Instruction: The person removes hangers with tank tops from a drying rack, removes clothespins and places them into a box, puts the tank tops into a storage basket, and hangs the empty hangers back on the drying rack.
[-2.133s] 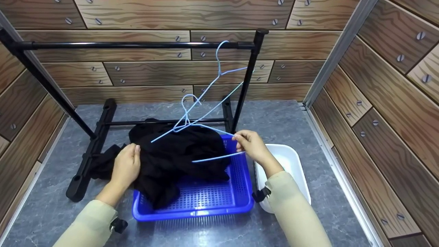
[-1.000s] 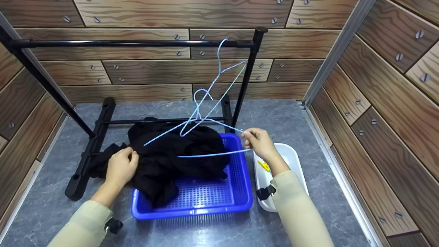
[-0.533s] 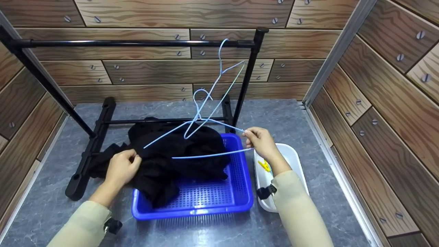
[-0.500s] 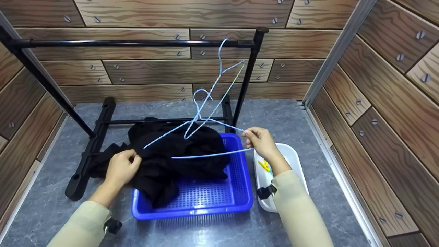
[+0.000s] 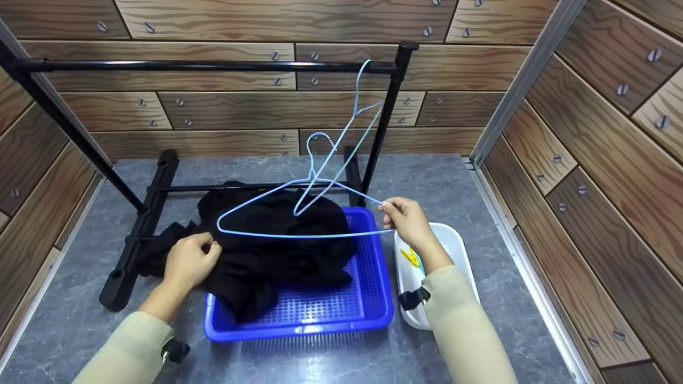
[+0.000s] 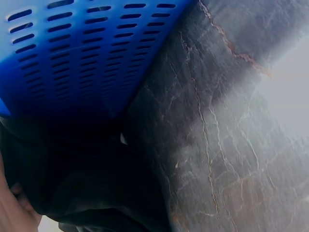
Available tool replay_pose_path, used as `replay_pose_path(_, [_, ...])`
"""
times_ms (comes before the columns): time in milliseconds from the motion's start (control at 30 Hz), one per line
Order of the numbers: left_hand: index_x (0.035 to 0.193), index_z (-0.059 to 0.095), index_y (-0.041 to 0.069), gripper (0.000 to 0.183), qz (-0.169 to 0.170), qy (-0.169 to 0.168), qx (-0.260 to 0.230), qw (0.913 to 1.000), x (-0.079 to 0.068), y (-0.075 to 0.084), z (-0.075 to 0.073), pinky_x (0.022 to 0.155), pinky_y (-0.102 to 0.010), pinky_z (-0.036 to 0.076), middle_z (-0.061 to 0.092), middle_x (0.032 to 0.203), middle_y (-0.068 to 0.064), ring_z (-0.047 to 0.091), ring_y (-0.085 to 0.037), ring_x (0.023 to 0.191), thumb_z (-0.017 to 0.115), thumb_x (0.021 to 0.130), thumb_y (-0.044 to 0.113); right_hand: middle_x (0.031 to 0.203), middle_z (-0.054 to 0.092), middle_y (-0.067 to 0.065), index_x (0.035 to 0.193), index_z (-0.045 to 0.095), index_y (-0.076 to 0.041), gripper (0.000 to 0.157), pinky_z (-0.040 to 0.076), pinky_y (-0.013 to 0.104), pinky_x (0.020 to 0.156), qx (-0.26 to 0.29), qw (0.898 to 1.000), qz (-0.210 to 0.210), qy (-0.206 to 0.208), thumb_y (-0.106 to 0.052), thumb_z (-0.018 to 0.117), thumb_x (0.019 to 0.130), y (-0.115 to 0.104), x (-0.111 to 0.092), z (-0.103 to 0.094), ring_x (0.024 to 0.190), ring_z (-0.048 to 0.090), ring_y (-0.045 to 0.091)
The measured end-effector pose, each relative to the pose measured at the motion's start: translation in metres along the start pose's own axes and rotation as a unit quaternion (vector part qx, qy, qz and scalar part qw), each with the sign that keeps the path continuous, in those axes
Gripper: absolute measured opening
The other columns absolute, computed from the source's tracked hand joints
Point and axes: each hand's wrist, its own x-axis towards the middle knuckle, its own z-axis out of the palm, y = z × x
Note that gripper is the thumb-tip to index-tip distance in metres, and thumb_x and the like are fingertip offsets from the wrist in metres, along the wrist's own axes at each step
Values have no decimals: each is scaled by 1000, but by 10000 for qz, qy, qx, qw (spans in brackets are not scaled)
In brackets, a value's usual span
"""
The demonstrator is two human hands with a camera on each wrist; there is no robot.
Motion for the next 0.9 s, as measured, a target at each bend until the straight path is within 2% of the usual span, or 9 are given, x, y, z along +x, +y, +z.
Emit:
replay_pose_path(233, [69,55,16,17,33,75,-123,9999,0,2,2,59,-46,47,58,71,-2,58,-29,64,67,81,19,66,57,-2,104,58,22,30,55,21,63,-16,10000,-66,-30,-7,52,103,4,2,6,59,60,5])
replay_pose_path(467, [79,61,12,12,-61,-29,-357,9993,2,4,4,70,-46,49,63,80,-6,64,-31,77,68,83,20,64,58,-3,106,54,26,30,54,20,62,41,9999,-87,-65,-4,51,103,5,2,10,58,60,5])
replay_pose_path(600, [82,62,11,13,-238,-38,-483,9985,4,4,3,73,-46,49,63,83,-5,63,-30,79,66,86,22,64,58,-2,105,56,25,30,54,21,62,27,10000,-79,-40,-5,51,103,4,3,11,58,60,5])
replay_pose_path(833, [87,62,9,16,-246,161,-557,9980,7,5,2,75,-45,46,57,81,-3,58,-26,79,63,89,25,66,58,-1,96,67,5,20,55,22,64,90,9999,-9,-86,-8,53,103,3,3,13,59,61,6])
replay_pose_path(900, [88,62,9,17,-234,223,-556,9979,9,6,1,76,-45,45,56,80,-4,57,-27,79,61,91,25,67,57,0,95,67,4,20,56,23,64,147,9999,-4,-89,-8,53,103,3,3,14,59,60,7])
